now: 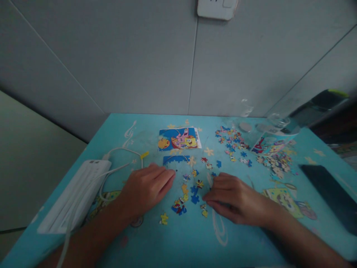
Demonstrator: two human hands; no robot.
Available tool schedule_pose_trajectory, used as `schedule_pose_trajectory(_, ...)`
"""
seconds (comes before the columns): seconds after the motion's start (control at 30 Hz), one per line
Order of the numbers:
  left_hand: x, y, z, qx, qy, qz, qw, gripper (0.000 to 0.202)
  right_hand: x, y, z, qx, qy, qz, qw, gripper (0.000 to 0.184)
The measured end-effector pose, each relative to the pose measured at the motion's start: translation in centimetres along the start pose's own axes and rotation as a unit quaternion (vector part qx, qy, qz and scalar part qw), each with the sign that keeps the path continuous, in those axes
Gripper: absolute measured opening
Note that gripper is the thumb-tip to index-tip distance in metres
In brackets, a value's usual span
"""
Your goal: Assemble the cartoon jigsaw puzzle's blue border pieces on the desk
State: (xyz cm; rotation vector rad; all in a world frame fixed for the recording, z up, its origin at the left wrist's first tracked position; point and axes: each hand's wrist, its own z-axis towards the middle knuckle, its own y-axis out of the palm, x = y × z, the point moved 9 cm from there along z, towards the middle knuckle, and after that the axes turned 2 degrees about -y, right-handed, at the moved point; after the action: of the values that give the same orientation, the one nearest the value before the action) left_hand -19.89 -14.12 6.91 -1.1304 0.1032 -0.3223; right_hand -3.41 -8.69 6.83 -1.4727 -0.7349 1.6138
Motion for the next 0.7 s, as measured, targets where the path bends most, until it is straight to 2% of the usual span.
schedule_pose_trajectory(0.13, 0.0, 0.0, -0.1, 0.008, 0.003, 0.004, 1.0, 0.013, -0.2, -0.4, -0.1, 0.023, -0.011, 0.005, 1.0, 0.018)
schedule_pose_trajectory(0.23, 0.0, 0.1, 0.0, 0.008, 0.007, 0.002, 1.0, 0.013, 0.6, -1.9, -0.4, 0.108, 0.017, 0.017, 0.994, 0.015)
schedule_pose_trajectory(0.3, 0.0, 0.2, 0.0, 0.007, 0.007, -0.003, 1.0, 0.013, 2.0, -3.4, -1.1, 0.182, 0.073, 0.01, 0.98, 0.016)
schedule_pose_trajectory(0.37, 0.1, 0.1, 0.0, 0.011, 0.01, -0.005, 1.0, 0.013, 4.1, -4.8, -2.2, 0.245, 0.158, -0.012, 0.956, 0.016)
schedule_pose_trajectory(0.43, 0.3, 0.0, 0.0, 0.018, 0.019, -0.006, 1.0, 0.013, 6.0, -5.7, -3.3, 0.275, 0.234, -0.043, 0.931, 0.017)
schedule_pose_trajectory(0.57, 0.5, 0.0, 0.1, 0.022, 0.028, 0.001, 0.999, 0.014, 8.2, -6.1, -4.0, 0.245, 0.302, -0.101, 0.916, 0.02)
schedule_pose_trajectory(0.7, 0.7, -0.1, 0.2, 0.025, 0.032, 0.004, 0.999, 0.017, 9.3, -5.7, -4.4, 0.223, 0.347, -0.08, 0.907, 0.025)
